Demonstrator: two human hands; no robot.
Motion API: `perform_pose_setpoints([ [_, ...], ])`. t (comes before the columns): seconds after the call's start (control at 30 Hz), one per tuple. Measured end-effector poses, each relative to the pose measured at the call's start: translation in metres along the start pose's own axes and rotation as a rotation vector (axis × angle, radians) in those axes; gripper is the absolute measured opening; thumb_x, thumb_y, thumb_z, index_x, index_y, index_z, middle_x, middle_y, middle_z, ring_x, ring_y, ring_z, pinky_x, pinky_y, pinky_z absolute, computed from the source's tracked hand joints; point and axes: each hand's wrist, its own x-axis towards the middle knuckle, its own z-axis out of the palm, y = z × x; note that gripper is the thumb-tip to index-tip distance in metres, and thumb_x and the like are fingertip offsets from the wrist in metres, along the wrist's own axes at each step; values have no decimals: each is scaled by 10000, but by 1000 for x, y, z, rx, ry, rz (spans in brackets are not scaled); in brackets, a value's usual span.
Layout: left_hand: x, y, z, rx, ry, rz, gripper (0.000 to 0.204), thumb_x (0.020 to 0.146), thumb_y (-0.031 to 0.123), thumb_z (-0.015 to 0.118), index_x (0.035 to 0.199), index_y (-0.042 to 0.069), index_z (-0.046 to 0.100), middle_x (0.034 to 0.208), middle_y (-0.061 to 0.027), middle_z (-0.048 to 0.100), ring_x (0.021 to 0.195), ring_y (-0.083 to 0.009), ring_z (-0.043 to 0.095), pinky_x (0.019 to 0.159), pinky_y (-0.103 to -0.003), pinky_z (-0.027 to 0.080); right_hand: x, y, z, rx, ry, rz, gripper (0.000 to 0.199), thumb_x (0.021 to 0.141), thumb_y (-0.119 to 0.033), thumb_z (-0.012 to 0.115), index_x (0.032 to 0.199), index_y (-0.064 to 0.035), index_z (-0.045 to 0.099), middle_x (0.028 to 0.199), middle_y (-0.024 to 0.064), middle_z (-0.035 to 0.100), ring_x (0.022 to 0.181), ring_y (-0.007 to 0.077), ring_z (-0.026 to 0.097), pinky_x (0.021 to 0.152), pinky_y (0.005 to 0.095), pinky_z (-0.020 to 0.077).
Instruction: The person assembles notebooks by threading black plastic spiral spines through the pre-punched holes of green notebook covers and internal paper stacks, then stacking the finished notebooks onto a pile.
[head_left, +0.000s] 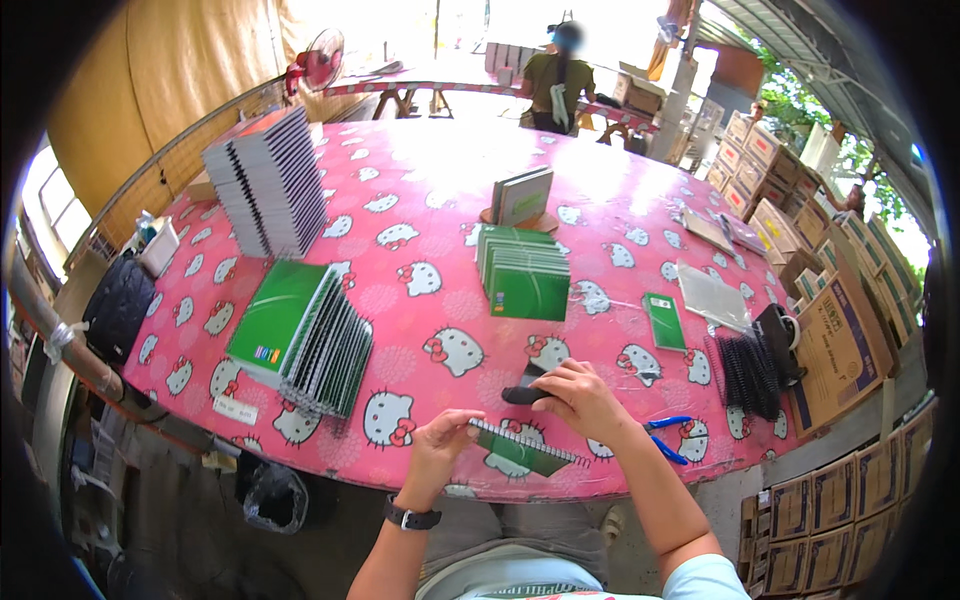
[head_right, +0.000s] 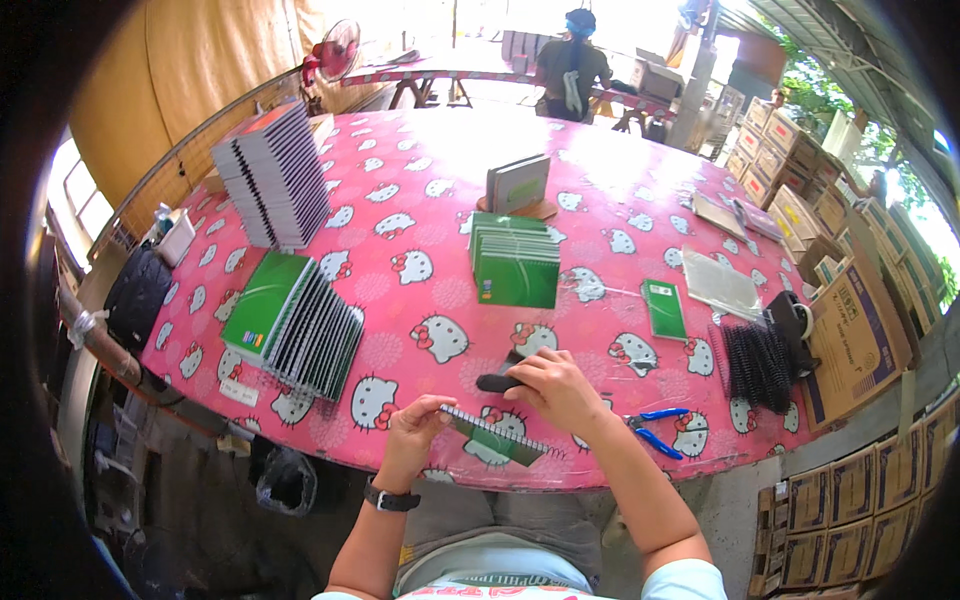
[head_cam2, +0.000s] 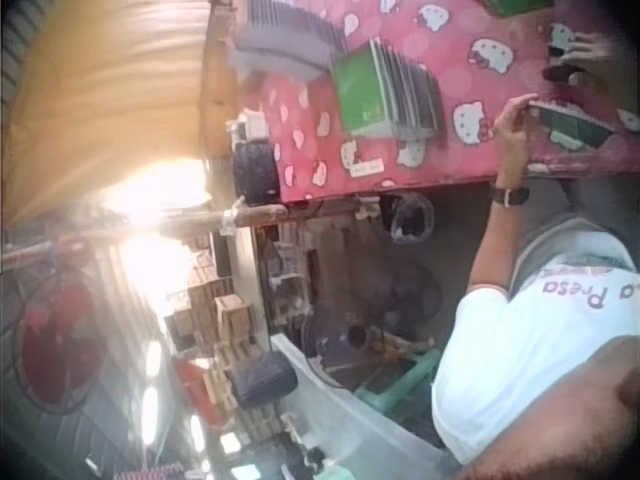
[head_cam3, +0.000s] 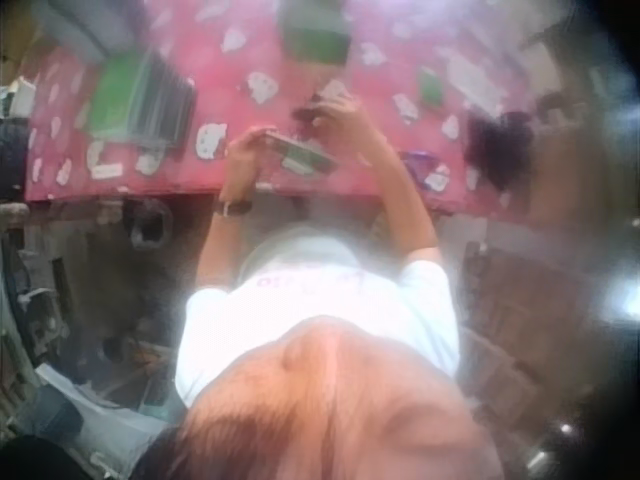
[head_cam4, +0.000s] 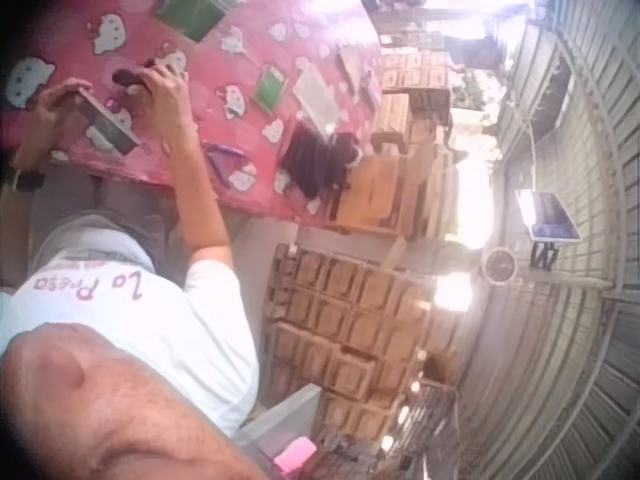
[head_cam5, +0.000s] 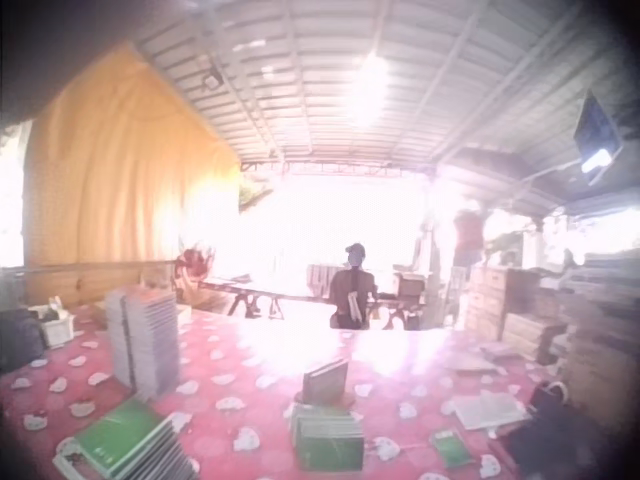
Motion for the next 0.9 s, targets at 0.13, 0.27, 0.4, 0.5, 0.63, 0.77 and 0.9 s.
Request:
perform_pose_setpoints([
  [0.13, 2, 14, 8, 103, 33, 122, 208, 834, -40, 620, 1033, -7, 672, 915, -10, 630, 816, -71, 530, 711, -214, 433, 0, -14, -11, -17, 216, -70, 303, 755, -251, 733, 987, -73, 656, 924, 68, 658, 920, 266, 592, 830, 401, 446],
  [0.27, 4, 33, 28, 94, 90, 197, 210, 815, -30, 649, 1023, -10, 670, 891, -32, 631, 813, -82, 552, 717, -214, 441, 2, -60, 13, 360, 215, 58, 274, 784, -158, 712, 998, -33, 596, 939, 127, 612, 904, 317, 583, 803, 393, 472],
  [0.4, 5, 35, 31, 58, 130, 201, 179, 798, -15, 663, 977, -15, 665, 860, -37, 642, 754, -82, 566, 674, -209, 451, -1, -58, 10, 379, 283, -17, 238, 858, -91, 616, 1079, -32, 548, 896, 137, 572, 893, 330, 571, 772, 383, 476],
  [0.5, 5, 30, 27, -38, 142, 190, 176, 780, -31, 681, 952, -40, 649, 843, -60, 657, 757, -100, 602, 679, -211, 480, 0, -63, 12, 348, 305, -60, 248, 849, -92, 648, 1080, -38, 576, 872, 111, 577, 819, 285, 588, 707, 354, 487],
  [0.63, -2, 34, 23, -29, 163, 191, 167, 769, -24, 699, 928, -30, 646, 842, -61, 659, 766, -107, 608, 684, -220, 487, 6, -72, 12, 374, 359, -106, 273, 842, -152, 681, 1055, -27, 567, 865, 101, 567, 784, 275, 578, 692, 352, 482],
  [0.77, -20, 65, 28, 287, 28, 153, 245, 824, 137, 602, 1052, 53, 637, 1042, -120, 633, 992, -266, 592, 892, -402, 438, 3, -72, 15, 419, 339, -71, 252, 836, -171, 693, 985, -22, 555, 858, 99, 560, 781, 272, 572, 681, 348, 476],
  [0.9, -21, 63, 20, 499, 11, 360, 219, 871, 121, 592, 1050, 4, 642, 995, -119, 643, 931, -244, 607, 843, -344, 478, 6, -80, 11, 459, 344, -129, 230, 852, -184, 676, 956, -22, 549, 847, 100, 552, 774, 270, 565, 667, 345, 468],
])
